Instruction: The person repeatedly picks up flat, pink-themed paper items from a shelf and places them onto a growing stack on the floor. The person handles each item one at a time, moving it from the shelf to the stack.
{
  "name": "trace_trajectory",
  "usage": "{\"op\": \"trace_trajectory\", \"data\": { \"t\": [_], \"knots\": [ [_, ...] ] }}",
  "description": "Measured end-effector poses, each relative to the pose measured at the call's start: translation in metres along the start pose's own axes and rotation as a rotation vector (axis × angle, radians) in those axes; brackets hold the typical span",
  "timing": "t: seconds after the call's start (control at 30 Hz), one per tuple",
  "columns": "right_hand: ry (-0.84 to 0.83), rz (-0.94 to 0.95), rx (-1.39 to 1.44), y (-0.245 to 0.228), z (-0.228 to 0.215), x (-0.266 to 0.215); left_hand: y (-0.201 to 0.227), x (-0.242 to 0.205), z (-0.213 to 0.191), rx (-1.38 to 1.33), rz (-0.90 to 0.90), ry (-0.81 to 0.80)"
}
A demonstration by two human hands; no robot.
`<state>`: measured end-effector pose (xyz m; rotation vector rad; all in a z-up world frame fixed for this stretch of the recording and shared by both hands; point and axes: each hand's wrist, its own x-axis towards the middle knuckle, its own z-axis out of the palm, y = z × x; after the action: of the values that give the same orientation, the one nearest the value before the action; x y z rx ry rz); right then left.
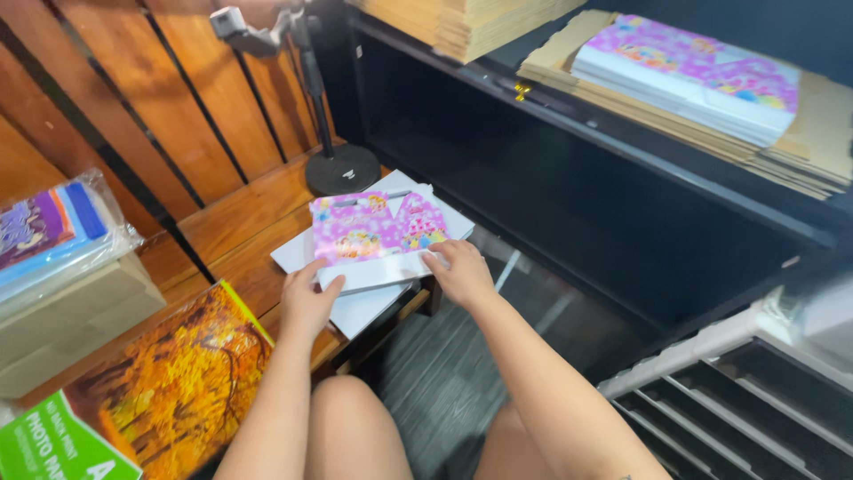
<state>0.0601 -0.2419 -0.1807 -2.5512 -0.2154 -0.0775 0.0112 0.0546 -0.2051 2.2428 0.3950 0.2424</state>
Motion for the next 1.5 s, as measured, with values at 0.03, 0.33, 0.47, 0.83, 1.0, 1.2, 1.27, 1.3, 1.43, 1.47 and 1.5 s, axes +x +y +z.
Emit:
{"op": "trace_trajectory", "data": {
  "t": [0.03,0.33,0.47,0.83,1.0,1.2,1.27,1.3,1.43,1.47,1.5],
  "knots": [
    [0.014,0.002,-0.002,0.005,-0.015,-0.002,-0.003,0.005,-0.003,-0.004,0.014,-0.001],
    [0.529,0.098,0.117,0.026,-0.201,-0.056,0.095,0.038,0.006,-0.065,0.215,0.111],
    [0.798,0.061,0.13,0.031,-0.269,-0.082,0.196,0.044,0.027,-0.028,0.486,-0.031],
    [1.097,0.026,-0.238,0.085,-0.366,-0.09,0.399,0.04,0.08,-0.148,0.756,-0.067],
    [0.944,0.087,-0.42,0.087,-0.376,-0.08,0.444,0.001,0.057,-0.201,0.765,-0.068],
    [0.73,0.279,-0.295,0.062,-0.387,-0.08,0.464,0.023,0.075,-0.016,0.675,-0.193],
    [0.732,0.282,-0.277,0.068,-0.388,-0.077,0.466,0.025,0.078,0.003,0.678,-0.199],
    [0.736,0.284,-0.261,0.071,-0.388,-0.075,0.467,0.026,0.08,0.02,0.682,-0.204],
    [0.764,0.28,-0.243,0.082,-0.387,-0.069,0.469,0.013,0.066,-0.013,0.668,-0.218],
    [0.784,0.28,-0.226,0.084,-0.386,-0.068,0.468,0.013,0.066,-0.022,0.66,-0.226],
    [0.804,0.279,-0.21,0.085,-0.385,-0.067,0.467,0.014,0.066,-0.031,0.653,-0.233]
  ]
}}
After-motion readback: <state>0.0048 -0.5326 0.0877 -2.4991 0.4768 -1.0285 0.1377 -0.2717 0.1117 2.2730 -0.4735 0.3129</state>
